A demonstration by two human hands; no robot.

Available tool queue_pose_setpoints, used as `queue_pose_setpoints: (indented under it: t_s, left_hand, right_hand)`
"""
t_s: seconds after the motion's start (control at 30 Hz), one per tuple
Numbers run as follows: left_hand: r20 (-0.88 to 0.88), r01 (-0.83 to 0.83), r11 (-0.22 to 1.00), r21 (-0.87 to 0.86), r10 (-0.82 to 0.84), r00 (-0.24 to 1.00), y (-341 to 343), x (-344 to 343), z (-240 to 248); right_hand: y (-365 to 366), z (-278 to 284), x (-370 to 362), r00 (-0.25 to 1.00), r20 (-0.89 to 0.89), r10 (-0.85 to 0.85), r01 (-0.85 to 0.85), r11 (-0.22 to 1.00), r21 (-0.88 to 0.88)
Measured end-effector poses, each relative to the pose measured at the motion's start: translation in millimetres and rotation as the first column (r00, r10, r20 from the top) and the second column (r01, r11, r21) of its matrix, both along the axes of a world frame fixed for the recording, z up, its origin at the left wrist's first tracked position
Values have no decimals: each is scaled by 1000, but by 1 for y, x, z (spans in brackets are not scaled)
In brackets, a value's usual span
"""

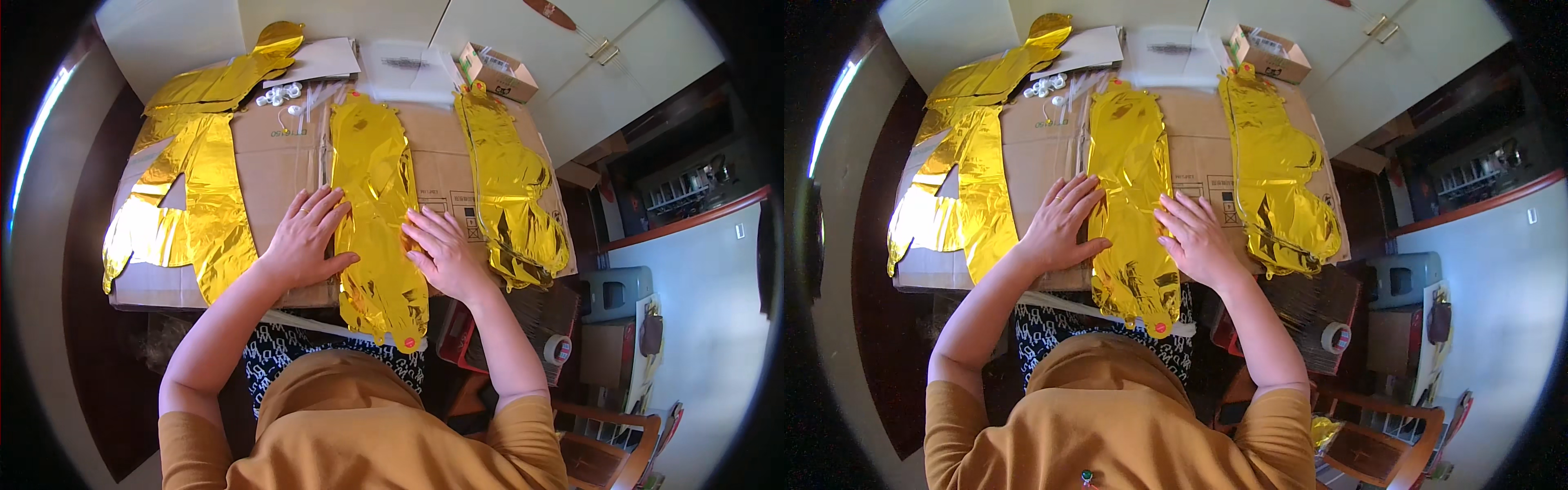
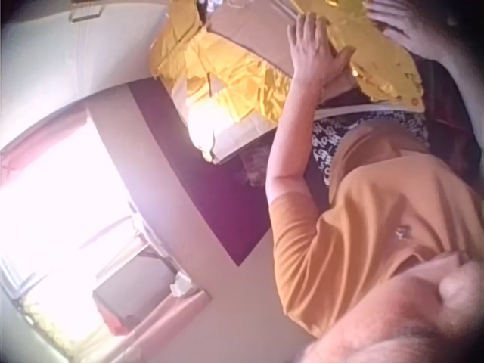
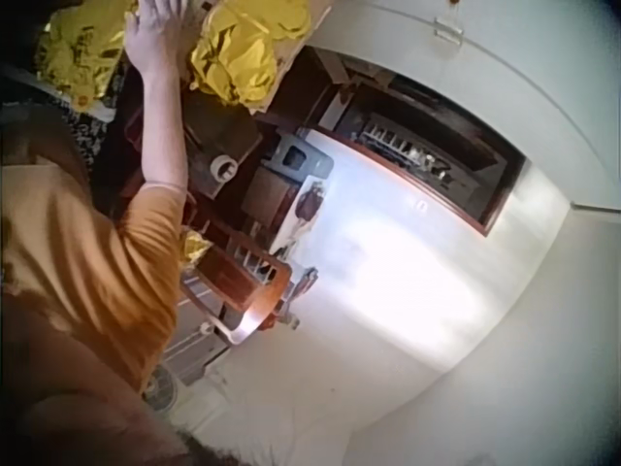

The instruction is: Folding gold foil balloons and placing them into plastic retail sleeves with instruction cards.

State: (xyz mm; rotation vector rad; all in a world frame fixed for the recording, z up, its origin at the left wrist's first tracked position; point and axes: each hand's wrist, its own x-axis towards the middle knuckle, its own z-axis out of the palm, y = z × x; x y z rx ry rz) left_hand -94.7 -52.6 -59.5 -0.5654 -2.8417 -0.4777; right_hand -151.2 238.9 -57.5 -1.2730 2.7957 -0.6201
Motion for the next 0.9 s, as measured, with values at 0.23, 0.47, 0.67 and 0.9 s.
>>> queue_pose_setpoints:
  t_s: [0.23,0.47,0.67,0.9]
  left_hand:
    - [10,-7,1000,0,7,1000,0,2,0]
    - [12,-7,1000,-21,8,1000,-2,2,-7]
    - [-21,46,999,-20,-46,999,-11,-3,-2]
    - [37,54,997,64,-56,998,-20,-18,-1]
  right_hand:
    - [-7,9,8,996,-89,0,-8,996,-88]
    - [-60,12,61,987,-62,149,-156,977,-142]
    - [-64,2,74,983,-100,154,-153,988,20]
    - [-64,4,74,983,-66,171,-168,984,56]
